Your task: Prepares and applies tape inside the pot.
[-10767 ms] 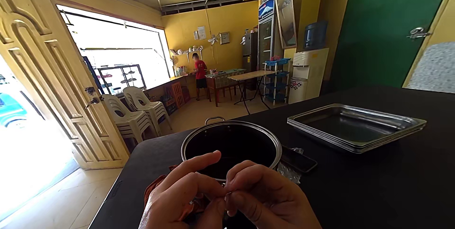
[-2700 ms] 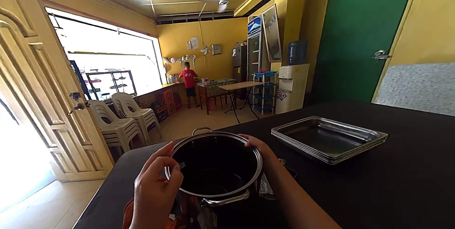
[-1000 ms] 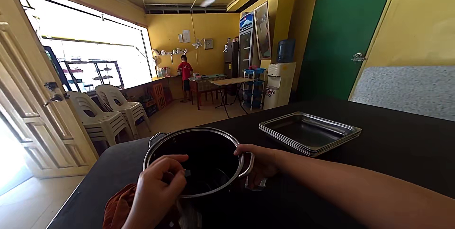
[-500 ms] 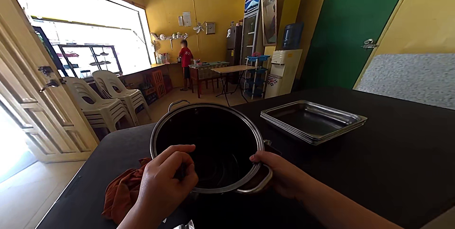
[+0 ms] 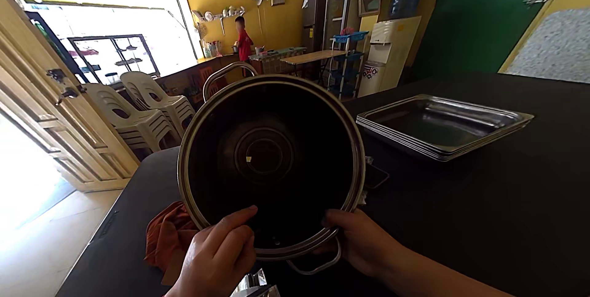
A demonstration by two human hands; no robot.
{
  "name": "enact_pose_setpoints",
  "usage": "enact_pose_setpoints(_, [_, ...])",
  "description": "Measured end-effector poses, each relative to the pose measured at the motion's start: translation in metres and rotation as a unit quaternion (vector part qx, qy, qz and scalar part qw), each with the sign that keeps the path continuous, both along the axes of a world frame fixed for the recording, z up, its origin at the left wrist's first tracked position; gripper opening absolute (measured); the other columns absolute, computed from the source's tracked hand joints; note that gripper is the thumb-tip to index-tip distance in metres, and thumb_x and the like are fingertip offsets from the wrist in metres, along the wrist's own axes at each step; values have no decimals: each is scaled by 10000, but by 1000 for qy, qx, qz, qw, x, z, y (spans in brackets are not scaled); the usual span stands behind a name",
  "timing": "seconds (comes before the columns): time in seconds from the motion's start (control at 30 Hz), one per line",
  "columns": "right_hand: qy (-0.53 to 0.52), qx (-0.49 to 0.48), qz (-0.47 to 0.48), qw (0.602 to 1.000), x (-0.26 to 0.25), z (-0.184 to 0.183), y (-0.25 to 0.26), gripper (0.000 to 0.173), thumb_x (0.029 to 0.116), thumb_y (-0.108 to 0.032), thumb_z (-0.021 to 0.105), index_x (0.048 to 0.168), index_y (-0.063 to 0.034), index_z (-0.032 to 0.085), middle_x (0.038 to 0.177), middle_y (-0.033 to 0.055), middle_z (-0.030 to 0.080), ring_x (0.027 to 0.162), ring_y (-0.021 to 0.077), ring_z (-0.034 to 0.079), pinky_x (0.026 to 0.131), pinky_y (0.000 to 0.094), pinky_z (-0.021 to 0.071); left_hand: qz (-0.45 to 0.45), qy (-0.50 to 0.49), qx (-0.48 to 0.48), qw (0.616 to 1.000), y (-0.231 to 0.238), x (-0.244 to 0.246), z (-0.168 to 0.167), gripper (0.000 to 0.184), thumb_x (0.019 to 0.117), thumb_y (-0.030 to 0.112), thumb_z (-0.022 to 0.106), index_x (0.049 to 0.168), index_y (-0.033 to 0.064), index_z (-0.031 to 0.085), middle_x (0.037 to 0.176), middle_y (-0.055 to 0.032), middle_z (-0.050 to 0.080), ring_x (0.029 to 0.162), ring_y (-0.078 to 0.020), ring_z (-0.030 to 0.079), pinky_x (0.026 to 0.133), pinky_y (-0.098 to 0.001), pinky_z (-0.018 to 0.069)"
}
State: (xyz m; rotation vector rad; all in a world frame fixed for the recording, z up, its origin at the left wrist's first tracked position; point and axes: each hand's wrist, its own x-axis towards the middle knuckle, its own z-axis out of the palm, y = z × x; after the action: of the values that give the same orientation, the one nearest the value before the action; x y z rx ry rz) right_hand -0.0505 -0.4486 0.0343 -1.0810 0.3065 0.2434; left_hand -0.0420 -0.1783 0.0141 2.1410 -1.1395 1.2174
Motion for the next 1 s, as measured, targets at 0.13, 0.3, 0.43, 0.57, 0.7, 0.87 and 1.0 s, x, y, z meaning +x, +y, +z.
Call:
enact_pose_setpoints(0.13, [6, 13, 18, 1000, 3, -14, 0, 112, 963, 57, 458, 1056, 14, 504, 828, 198, 694, 645, 308, 729, 541, 434, 636, -11, -54, 68, 996, 2, 6, -20, 42, 1019, 125, 547, 1026, 108, 585, 1239, -108, 716, 840, -175, 725, 689, -286, 573])
enact_pose_setpoints(0.3, [-37, -6, 43, 998, 3, -37, -1, 108, 965, 74, 467, 1026, 11, 531, 824, 172, 702, 593, 276, 710, 504, 406, 624, -16, -63, 151, 986, 5, 15, -36, 72, 1026, 107, 546, 1081, 112, 593, 1340, -102, 674, 832, -184, 712, 670, -292, 557])
enact_pose_setpoints(0.43, [-66, -50, 52, 995, 8, -41, -8, 135, 955, 77, 469, 1019, -13, 545, 802, 137, 684, 556, 227, 679, 469, 348, 596, -25, -51, 183, 982, 1, 15, -42, 77, 1033, 80, 530, 1071, 97, 595, 1342, -111, 677, 824, -184, 718, 674, -288, 564])
enact_pose_setpoints(0.57, [-93, -63, 68, 991, 11, -44, -9, 156, 956, 70, 474, 1052, -22, 555, 818, 129, 682, 552, 213, 667, 480, 334, 593, -9, -20, 156, 988, -3, 20, -50, 62, 1027, 92, 548, 1060, 92, 600, 1326, -98, 686, 931, -180, 737, 777, -291, 597])
enact_pose_setpoints(0.7, [-97, -84, 73, 989, 13, -44, -8, 160, 948, 55, 493, 1052, -38, 571, 813, 130, 681, 546, 217, 663, 482, 338, 591, 24, 32, 158, 987, -8, 26, -54, 129, 1040, 146, 547, 1075, 112, 667, 1290, -52, 711, 1050, -171, 729, 883, -309, 597])
enact_pose_setpoints(0.87, [-145, -177, 35, 973, 14, -47, -11, 451, 922, -10, 618, 1345, -120, 508, 952, 108, 702, 699, 198, 704, 588, 323, 602, -9, 94, 86, 992, -17, 30, -59, 118, 1030, 133, 553, 999, 87, 656, 1256, -62, 719, 1073, -124, 716, 900, -260, 591])
enact_pose_setpoints(1.0, [-265, -322, -11, 909, 16, -53, -15, 832, 922, -178, 623, 1635, -262, 202, 1211, 31, 672, 871, 105, 706, 731, 301, 610, -16, 146, 12, 989, -19, 29, -59, 106, 1009, 139, 570, 974, 88, 656, 1192, -39, 732, 1042, -76, 710, 877, -217, 592])
